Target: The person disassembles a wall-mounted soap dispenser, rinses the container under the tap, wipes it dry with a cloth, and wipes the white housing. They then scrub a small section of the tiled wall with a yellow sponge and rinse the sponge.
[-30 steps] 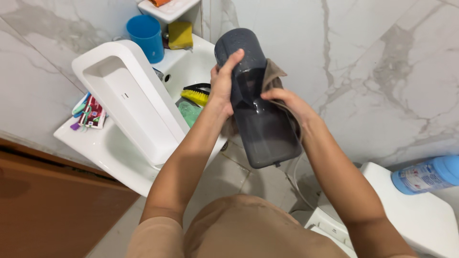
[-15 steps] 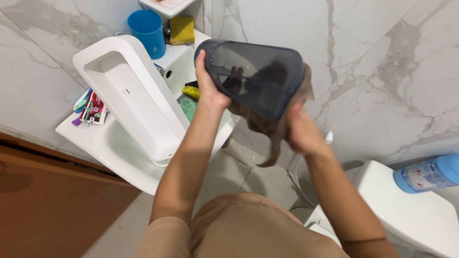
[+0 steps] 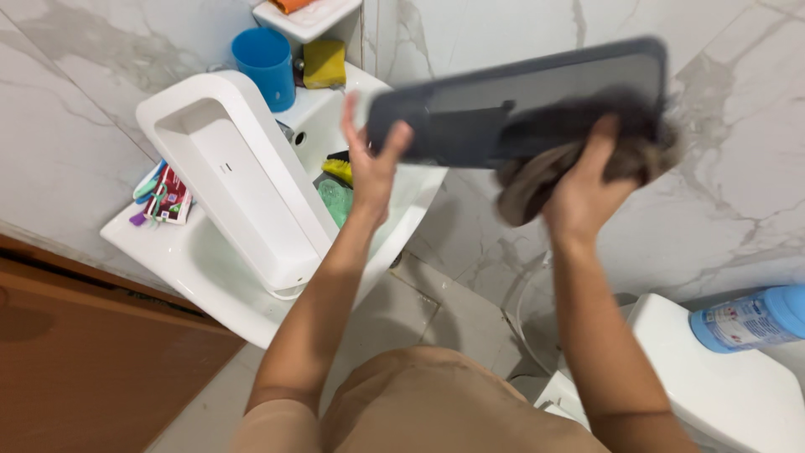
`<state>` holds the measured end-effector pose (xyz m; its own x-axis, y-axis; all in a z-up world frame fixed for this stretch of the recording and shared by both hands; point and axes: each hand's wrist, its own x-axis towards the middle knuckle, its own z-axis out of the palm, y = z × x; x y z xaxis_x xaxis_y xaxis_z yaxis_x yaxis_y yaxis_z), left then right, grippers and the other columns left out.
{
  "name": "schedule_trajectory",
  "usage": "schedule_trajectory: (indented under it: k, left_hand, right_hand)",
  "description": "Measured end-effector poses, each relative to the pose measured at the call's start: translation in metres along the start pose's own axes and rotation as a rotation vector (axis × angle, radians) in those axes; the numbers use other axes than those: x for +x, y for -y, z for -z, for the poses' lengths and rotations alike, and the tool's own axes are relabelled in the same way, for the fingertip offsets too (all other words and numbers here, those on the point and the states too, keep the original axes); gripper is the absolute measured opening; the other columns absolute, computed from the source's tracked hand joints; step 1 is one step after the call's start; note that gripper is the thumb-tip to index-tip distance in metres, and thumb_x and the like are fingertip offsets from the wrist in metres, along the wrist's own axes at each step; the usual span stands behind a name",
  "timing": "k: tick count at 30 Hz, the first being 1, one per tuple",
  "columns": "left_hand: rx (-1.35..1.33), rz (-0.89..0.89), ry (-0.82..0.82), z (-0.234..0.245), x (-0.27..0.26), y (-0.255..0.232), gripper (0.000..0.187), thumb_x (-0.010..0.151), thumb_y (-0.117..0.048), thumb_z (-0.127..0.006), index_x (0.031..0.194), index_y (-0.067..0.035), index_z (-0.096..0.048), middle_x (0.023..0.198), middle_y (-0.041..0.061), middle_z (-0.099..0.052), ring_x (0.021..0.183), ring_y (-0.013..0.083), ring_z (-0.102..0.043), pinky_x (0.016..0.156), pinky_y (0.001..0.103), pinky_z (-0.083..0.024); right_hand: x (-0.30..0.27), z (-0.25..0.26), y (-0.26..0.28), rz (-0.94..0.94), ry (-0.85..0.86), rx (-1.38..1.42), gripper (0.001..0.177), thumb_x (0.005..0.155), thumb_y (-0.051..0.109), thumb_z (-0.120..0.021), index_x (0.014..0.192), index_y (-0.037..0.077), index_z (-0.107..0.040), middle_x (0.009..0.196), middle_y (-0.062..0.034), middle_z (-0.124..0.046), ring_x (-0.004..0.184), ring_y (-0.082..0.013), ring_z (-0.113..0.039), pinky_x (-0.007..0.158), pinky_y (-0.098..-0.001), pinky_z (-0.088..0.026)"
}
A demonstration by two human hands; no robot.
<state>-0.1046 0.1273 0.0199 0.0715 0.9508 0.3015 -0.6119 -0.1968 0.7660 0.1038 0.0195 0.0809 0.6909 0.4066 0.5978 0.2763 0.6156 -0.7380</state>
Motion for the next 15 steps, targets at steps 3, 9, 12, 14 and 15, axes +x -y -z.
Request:
schedule_trajectory:
  k: [3,9,12,14,15]
  left_hand:
    - [0.606,-0.4,0.463,0.002,-0.007,-0.03,0.11,0.071,-0.03,-0.103,0.16,-0.014,-0.042,0.138,0.011,-0.062,0.131,0.0304,-0.063,0.115,0.044,-0.051]
    - [0.744,-0.411,0.737,-0.017,-0.023,-0.05,0.118,0.064,-0.025,-0.101,0.162,-0.015,-0.038,0.145,0.013,-0.061,0.134,0.0262,-0.063,0.113,0.04,-0.052]
    - [0.47,-0.122,0.67,-0.009,-0.024,-0.039,0.116,0.064,-0.033,-0.099,0.16,-0.016,-0.035,0.131,0.01,-0.064,0.117,0.0237,-0.068,0.106,0.038,-0.057]
    - [0.128,-0.07,0.464,-0.003,-0.028,-0.02,0.115,0.066,-0.035,-0.1,0.158,-0.017,-0.033,0.134,0.013,-0.062,0.124,0.0246,-0.063,0.112,0.04,-0.05]
    - [-0.04,-0.045,0.359,0.001,-0.028,-0.009,0.115,0.067,-0.036,-0.101,0.157,-0.017,-0.032,0.135,0.014,-0.061,0.128,0.0251,-0.06,0.115,0.04,-0.047]
  right_hand:
    - [0.033,-0.004,0.008,0.069,0.091,0.155,0.033,0.111,0.026,-0.065,0.124,-0.005,-0.06,0.117,-0.0081,-0.067,0.106,-0.0181,-0.065,0.096,-0.0323,-0.058]
    - [0.044,-0.024,0.009,0.028,0.239,0.35,0.038,0.111,0.031,-0.067,0.121,-0.006,-0.061,0.107,-0.0136,-0.069,0.096,-0.0226,-0.066,0.089,-0.0344,-0.058]
    - [0.053,-0.02,-0.008,-0.023,0.09,0.364,0.04,0.108,0.029,-0.069,0.123,-0.006,-0.058,0.113,-0.0133,-0.068,0.102,-0.024,-0.067,0.095,-0.0385,-0.06]
    - [0.059,-0.013,-0.023,-0.064,-0.058,0.379,0.043,0.103,0.027,-0.07,0.127,-0.005,-0.055,0.121,-0.0122,-0.067,0.109,-0.0238,-0.067,0.099,-0.0391,-0.061]
    - [0.061,-0.012,-0.031,-0.085,-0.128,0.386,0.044,0.101,0.026,-0.07,0.129,-0.004,-0.054,0.124,-0.0116,-0.066,0.111,-0.0232,-0.067,0.1,-0.0382,-0.06]
